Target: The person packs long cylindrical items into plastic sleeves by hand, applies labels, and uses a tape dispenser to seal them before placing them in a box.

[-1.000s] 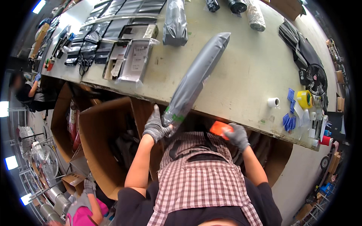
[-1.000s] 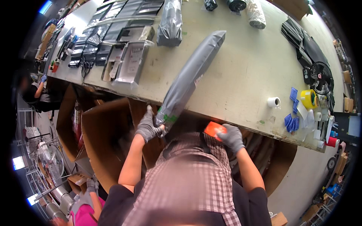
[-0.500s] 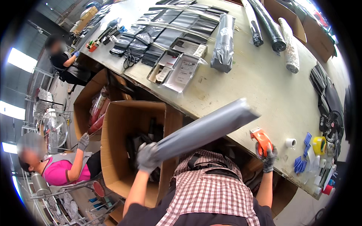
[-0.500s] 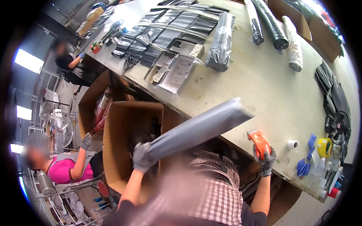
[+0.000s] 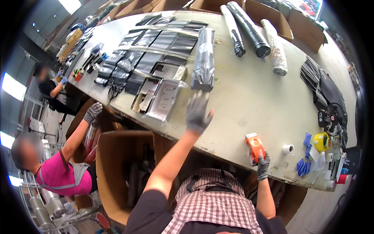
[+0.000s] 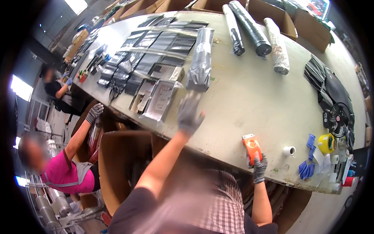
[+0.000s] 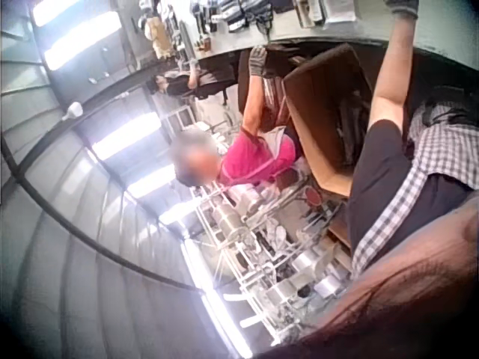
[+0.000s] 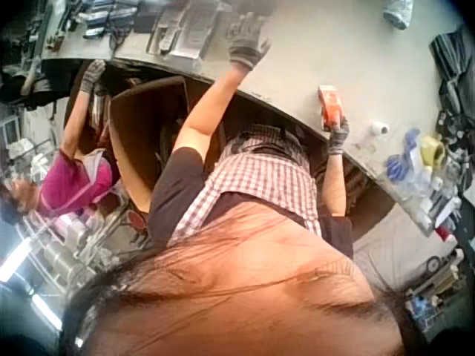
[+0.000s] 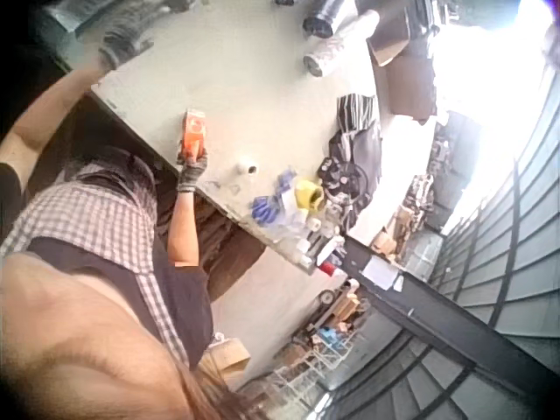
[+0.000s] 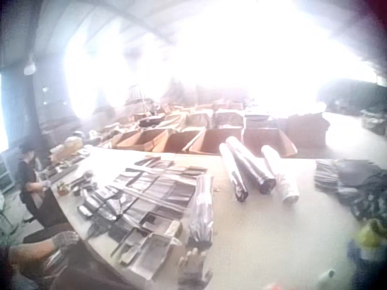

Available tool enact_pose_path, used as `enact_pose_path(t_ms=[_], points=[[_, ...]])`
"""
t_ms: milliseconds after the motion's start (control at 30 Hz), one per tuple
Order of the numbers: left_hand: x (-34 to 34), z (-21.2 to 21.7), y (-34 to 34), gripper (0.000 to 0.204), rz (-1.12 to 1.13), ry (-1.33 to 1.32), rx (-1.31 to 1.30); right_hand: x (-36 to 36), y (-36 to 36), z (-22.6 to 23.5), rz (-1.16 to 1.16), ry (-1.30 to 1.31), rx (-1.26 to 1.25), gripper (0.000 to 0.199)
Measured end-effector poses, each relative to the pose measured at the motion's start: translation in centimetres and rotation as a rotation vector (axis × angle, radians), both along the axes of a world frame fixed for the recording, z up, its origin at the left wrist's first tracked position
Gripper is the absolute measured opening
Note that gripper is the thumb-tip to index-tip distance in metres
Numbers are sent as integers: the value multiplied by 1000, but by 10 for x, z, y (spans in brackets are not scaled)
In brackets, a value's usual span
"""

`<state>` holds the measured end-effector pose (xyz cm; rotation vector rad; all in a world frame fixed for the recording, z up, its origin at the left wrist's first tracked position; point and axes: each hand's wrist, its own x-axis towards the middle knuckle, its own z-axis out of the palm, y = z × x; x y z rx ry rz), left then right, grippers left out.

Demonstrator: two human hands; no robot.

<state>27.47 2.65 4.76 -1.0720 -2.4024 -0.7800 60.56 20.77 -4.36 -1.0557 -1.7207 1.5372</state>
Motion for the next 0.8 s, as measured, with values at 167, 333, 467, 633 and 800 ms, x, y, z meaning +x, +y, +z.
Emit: enact_pose_path(t_ms=[167, 333, 467, 633, 800], points=[[-135, 20, 125, 90, 425, -556, -647, -11, -18, 43, 267, -166, -262, 30], [-133, -13, 100, 93, 393, -669, -673, -13, -9, 67, 346, -172, -672, 36], [9, -26, 33, 97, 316, -524, -734, 4, 8, 47, 514, -28, -705, 40], [147, 6, -61, 103, 160, -665, -966, 10, -29, 70, 637, -112, -460, 48], [140, 23, -116, 100, -208, -1009, 255, -20, -49, 104, 1234, -46, 123, 36]])
